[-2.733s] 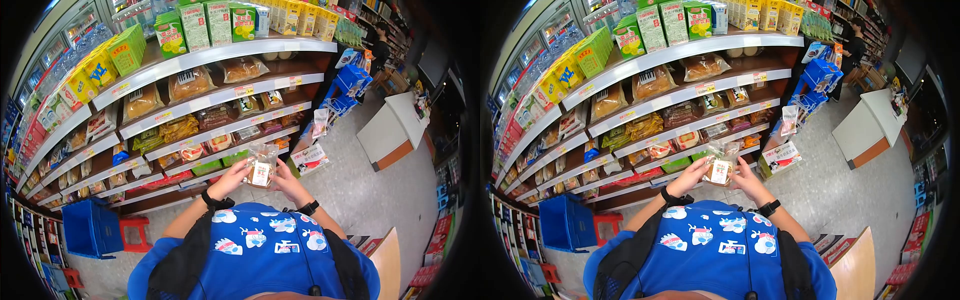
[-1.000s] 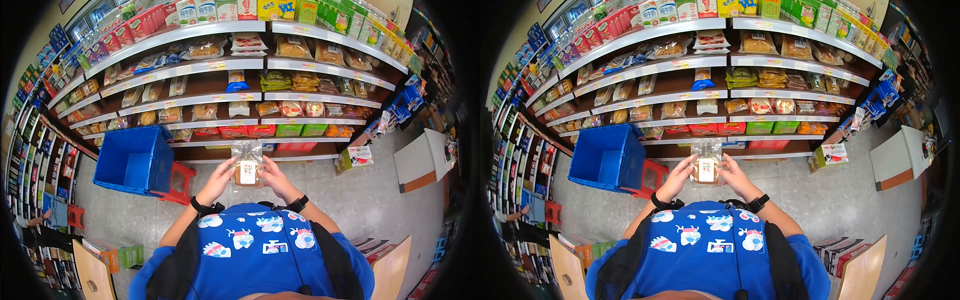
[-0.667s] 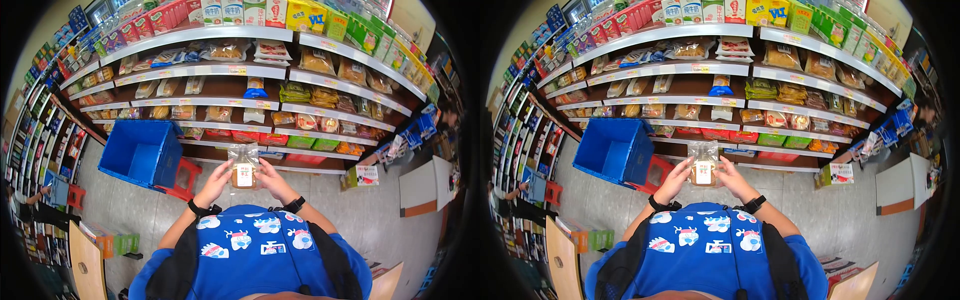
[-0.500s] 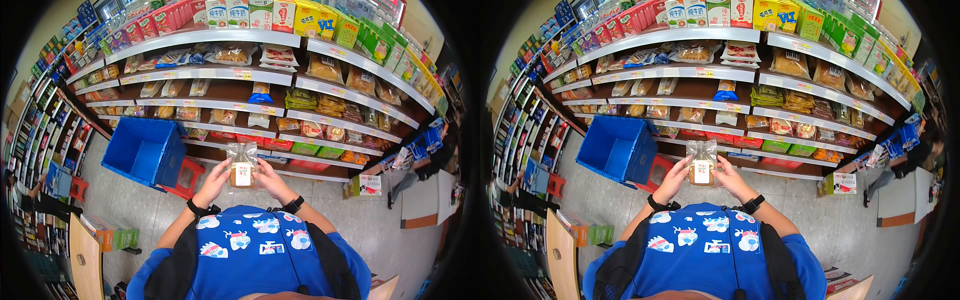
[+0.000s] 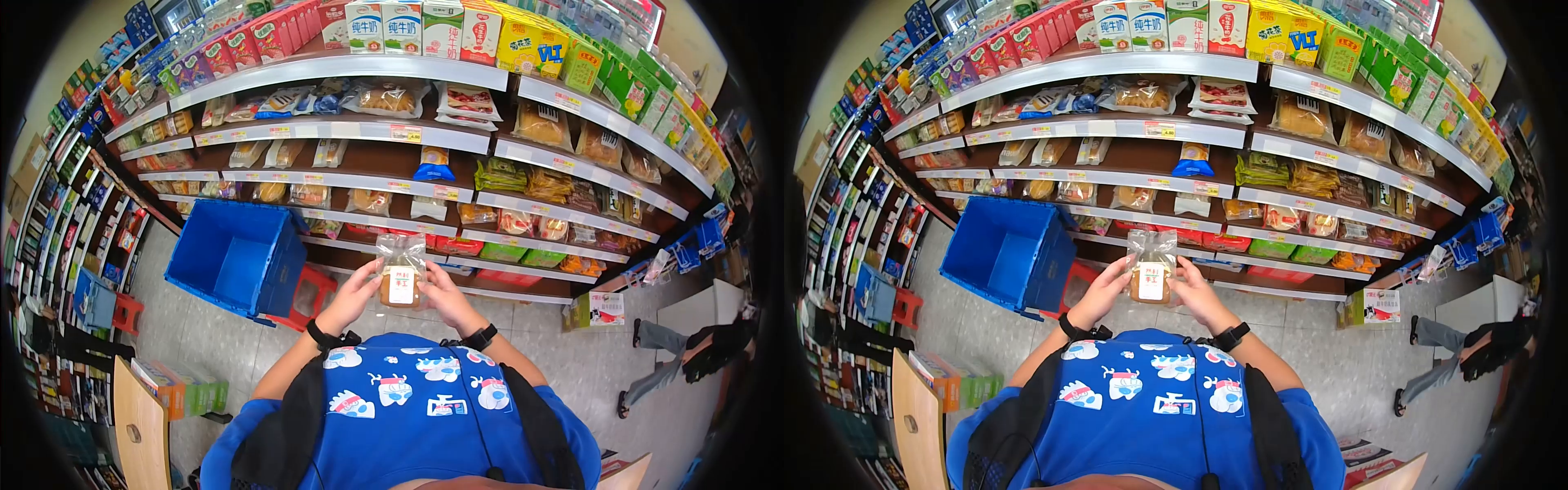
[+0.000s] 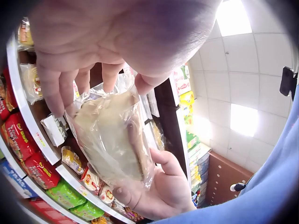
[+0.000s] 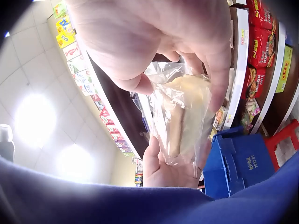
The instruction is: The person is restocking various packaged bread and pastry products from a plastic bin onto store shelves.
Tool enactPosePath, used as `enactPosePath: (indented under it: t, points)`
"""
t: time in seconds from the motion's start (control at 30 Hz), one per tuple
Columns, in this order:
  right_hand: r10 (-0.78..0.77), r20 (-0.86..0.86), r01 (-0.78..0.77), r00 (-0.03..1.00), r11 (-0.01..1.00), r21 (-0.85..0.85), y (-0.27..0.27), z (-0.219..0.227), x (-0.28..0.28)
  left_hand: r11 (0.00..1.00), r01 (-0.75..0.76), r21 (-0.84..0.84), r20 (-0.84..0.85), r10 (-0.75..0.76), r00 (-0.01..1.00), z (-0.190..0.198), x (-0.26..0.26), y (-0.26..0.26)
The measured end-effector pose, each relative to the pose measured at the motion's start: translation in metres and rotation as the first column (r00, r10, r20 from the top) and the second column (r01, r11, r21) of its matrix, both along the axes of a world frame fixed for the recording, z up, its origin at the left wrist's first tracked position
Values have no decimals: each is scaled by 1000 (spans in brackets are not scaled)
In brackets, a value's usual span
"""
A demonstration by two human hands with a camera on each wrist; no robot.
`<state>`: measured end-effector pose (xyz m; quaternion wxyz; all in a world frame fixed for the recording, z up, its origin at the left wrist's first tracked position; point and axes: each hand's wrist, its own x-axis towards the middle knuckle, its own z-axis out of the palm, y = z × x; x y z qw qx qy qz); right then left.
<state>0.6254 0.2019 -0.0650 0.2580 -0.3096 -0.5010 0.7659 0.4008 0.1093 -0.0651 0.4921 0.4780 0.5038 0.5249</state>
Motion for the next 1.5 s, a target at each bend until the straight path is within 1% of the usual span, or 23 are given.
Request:
enactPosePath:
  t: [0.07,0.2,0.27,0.3,0.4,0.47,0.5,0.57,0.63,0.73,0.8,0.87,0.97,1.03,1.07,1.13,1.17,1.3,1.33,1.4,1.5]
  points:
    - [-32,-11,32,999,999,-7,-3,5,-16,999,20,-32,86,-17,996,7,-15,2]
    - [-65,-25,66,998,997,43,-17,13,-56,997,69,-19,57,-68,996,4,-63,0]
    - [-105,13,104,994,993,48,-27,14,-82,994,102,-37,98,-98,990,9,-88,-4]
    - [-101,12,101,995,993,56,-31,11,-94,993,111,28,115,-114,987,8,-100,-4]
    - [-127,28,125,992,990,59,-51,7,-132,990,137,18,78,-138,987,7,-141,-23]
    - [-150,8,149,989,988,46,-69,7,-161,989,149,15,77,-150,986,14,-170,-35]
    - [-160,-6,160,987,987,29,-79,8,-174,987,159,4,102,-158,982,13,-183,-42]
    - [-166,6,166,986,986,33,-96,7,-198,986,169,-8,133,-167,977,9,-209,-55]
    - [-170,18,170,985,985,32,-110,2,-219,983,182,3,99,-182,978,1,-231,-64]
    - [-165,-14,166,986,986,25,-130,-5,-241,977,211,0,129,-209,969,-5,-253,-81]
    - [-195,10,195,981,981,1,-144,-4,-245,976,215,-27,138,-210,968,-5,-258,-94]
    - [-173,33,172,984,985,9,-148,-7,-246,977,211,-36,152,-203,967,-4,-259,-103]
    - [-185,32,185,982,983,0,-157,-8,-247,978,205,-39,183,-194,964,-10,-258,-111]
    - [-191,25,191,981,981,-15,-160,-8,-243,978,204,-29,153,-198,968,-13,-255,-111]
    - [-176,24,176,984,984,-15,-158,-7,-242,981,189,-29,152,-183,971,-12,-254,-113]
    - [-164,56,167,985,984,-64,-162,-10,-243,980,156,-122,160,-136,978,-3,-251,-126]
    - [-134,51,137,990,988,-77,-165,-14,-248,984,143,-103,105,-132,986,-9,-255,-131]
    - [-69,42,71,997,995,-64,-164,-25,-254,987,60,-149,90,-47,995,-4,-254,-144]
    - [-64,41,67,997,995,-70,-164,-24,-255,987,55,-154,89,-42,995,-3,-254,-145]
    - [-16,93,24,996,996,-85,-168,-18,-259,984,57,-171,104,-39,994,1,-259,-153]
    - [-44,76,52,996,994,-101,-173,-7,-271,989,60,-135,87,-49,995,8,-269,-157]
